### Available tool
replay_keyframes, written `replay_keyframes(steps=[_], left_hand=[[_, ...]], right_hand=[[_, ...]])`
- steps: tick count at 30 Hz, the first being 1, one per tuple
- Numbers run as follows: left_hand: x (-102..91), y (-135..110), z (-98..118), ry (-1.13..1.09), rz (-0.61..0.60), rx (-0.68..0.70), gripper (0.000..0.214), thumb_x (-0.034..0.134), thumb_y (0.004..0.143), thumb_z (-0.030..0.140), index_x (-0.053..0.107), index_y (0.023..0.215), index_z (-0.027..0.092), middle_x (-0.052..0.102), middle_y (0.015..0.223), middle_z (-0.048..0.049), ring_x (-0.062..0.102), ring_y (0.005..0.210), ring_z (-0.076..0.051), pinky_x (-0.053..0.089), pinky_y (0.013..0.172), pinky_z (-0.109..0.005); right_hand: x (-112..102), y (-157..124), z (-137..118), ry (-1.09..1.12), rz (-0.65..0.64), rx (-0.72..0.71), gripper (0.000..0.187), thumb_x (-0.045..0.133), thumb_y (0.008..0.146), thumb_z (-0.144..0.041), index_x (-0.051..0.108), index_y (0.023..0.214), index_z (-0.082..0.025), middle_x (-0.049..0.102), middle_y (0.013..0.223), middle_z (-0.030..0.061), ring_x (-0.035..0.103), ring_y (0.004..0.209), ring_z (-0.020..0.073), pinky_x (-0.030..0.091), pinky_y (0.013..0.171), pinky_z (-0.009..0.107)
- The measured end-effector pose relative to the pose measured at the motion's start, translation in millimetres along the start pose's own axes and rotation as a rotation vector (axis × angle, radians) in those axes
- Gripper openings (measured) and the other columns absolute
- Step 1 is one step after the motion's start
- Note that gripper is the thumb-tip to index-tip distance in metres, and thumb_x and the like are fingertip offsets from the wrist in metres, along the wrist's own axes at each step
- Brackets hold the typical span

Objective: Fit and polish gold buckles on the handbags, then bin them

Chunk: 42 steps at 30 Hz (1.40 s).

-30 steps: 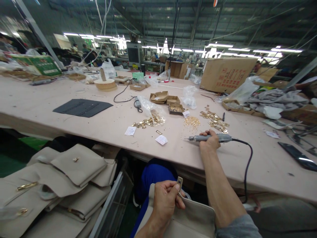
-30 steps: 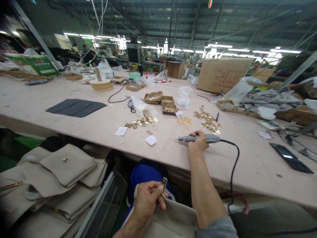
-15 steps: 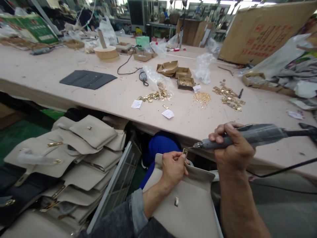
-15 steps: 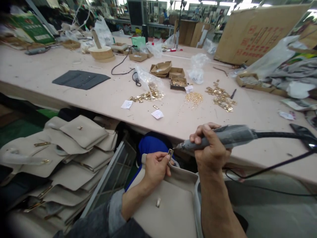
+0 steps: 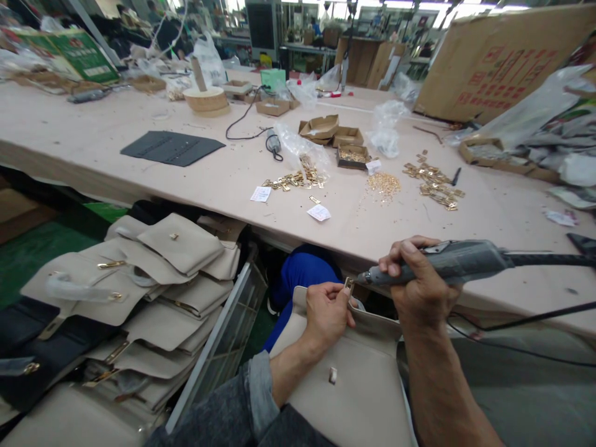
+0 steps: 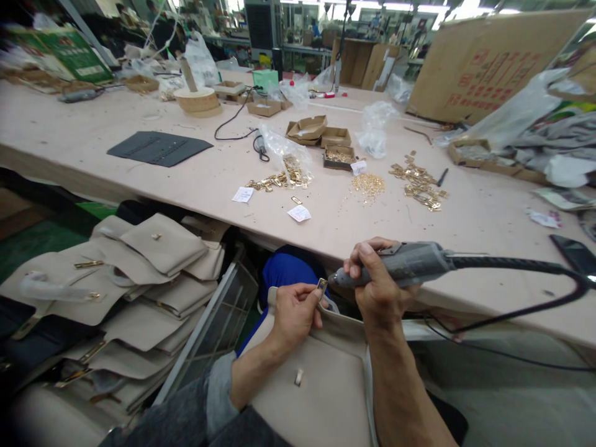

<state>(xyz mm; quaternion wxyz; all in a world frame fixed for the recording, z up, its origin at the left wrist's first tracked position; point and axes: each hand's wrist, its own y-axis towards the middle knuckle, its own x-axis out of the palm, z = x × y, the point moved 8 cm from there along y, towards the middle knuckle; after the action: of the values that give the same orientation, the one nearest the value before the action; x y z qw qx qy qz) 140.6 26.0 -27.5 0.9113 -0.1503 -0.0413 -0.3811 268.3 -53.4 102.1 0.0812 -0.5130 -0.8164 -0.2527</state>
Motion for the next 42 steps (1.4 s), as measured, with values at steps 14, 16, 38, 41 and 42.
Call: replay_keyframes(steps=[14,16,38,41,42], left_hand=[[-1.9,1,-6,-0.112,-0.024,0.020,0.031,0.072,0.086,0.040,0.072,0.080,0.009,0.074,0.068,-0.0089,0.056,0.037,-0.010,0.036,0.037,-0.019],[-2.5,2,-8,-0.134,-0.029,0.024,0.030,0.072,0.087,0.039,0.072,0.081,0.009,0.074,0.068,-0.0087,0.056,0.037,-0.010,0.036,0.037,-0.018],[2.4,9,-21,-0.165,-0.045,0.009,0.040,0.070,0.090,0.048,0.071,0.091,0.008,0.077,0.076,-0.0111,0.063,0.039,-0.011,0.036,0.037,-0.016],[1.0,10,-25,-0.199,-0.033,0.000,0.041,0.070,0.089,0.049,0.070,0.096,0.008,0.077,0.081,-0.0116,0.065,0.041,-0.012,0.042,0.039,-0.016],[0.2,11,-25,-0.206,-0.032,0.001,0.041,0.071,0.089,0.048,0.070,0.097,0.008,0.077,0.081,-0.0115,0.066,0.042,-0.012,0.044,0.040,-0.017]], right_hand=[[41,-9,7,-0.205,-0.368,0.066,0.015,0.076,0.089,-0.023,0.065,0.081,-0.016,0.061,0.064,-0.0015,0.053,0.045,0.0100,0.047,0.045,0.025],[44,-7,6,-0.196,-0.358,0.057,0.017,0.076,0.089,-0.024,0.065,0.078,-0.016,0.060,0.062,-0.0013,0.052,0.044,0.0100,0.046,0.044,0.025],[-35,109,2,0.212,0.272,-0.037,0.023,0.076,0.072,-0.015,0.057,0.085,-0.017,0.058,0.068,-0.0036,0.049,0.050,0.0078,0.052,0.053,0.024],[-65,133,50,0.257,0.594,0.009,0.024,0.070,0.069,-0.007,0.053,0.083,-0.017,0.056,0.067,-0.0045,0.051,0.053,0.0093,0.054,0.051,0.025],[-71,138,63,0.266,0.650,0.021,0.025,0.069,0.069,-0.006,0.051,0.081,-0.018,0.055,0.066,-0.0051,0.051,0.053,0.0093,0.053,0.050,0.024]])
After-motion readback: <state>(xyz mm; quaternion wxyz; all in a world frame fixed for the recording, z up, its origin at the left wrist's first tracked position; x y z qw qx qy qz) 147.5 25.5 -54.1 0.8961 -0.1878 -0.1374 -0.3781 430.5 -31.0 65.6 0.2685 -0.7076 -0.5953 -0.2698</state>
